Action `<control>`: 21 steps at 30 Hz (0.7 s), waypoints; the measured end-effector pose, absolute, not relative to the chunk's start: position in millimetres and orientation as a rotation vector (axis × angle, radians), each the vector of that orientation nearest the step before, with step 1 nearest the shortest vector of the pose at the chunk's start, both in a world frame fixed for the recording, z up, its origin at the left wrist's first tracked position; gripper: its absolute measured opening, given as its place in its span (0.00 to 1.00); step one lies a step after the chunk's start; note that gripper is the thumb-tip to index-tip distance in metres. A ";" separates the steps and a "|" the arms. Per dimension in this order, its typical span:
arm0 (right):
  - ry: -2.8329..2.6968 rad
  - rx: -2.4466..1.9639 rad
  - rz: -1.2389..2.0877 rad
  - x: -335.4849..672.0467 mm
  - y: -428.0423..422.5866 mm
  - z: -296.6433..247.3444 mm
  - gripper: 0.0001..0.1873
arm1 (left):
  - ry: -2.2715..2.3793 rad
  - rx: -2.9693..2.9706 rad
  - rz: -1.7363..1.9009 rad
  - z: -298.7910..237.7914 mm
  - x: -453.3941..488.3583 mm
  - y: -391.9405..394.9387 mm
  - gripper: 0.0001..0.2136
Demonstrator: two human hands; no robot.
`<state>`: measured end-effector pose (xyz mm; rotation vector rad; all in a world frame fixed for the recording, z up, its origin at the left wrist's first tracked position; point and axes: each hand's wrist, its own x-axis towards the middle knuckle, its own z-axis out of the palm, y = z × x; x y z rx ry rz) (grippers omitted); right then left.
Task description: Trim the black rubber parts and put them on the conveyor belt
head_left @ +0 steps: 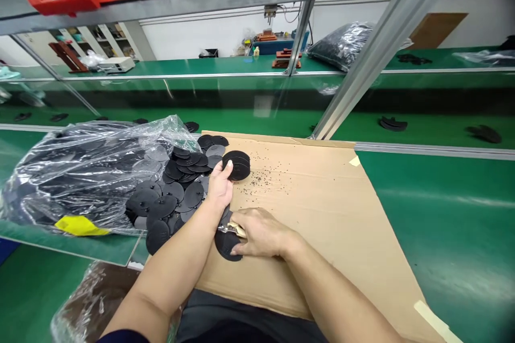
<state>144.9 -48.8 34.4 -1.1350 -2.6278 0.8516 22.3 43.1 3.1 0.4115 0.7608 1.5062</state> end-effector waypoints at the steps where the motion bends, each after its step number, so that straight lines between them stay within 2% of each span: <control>1: -2.636 -1.130 0.853 143.0 -49.5 32.9 0.17 | 0.755 0.412 1.509 3.0 22.3 43.2 0.15; 10: -2.364 -1.185 1.030 160.2 -35.3 27.0 0.10 | 0.748 0.428 1.483 2.0 22.5 42.5 0.16; 14: -2.099 -1.298 0.877 174.6 -21.4 16.5 0.09 | 0.804 0.457 1.436 5.2 21.4 42.3 0.15; 21: -1.414 -1.502 0.498 188.9 -1.6 -3.8 0.13 | 0.922 0.500 1.455 12.1 21.9 42.3 0.15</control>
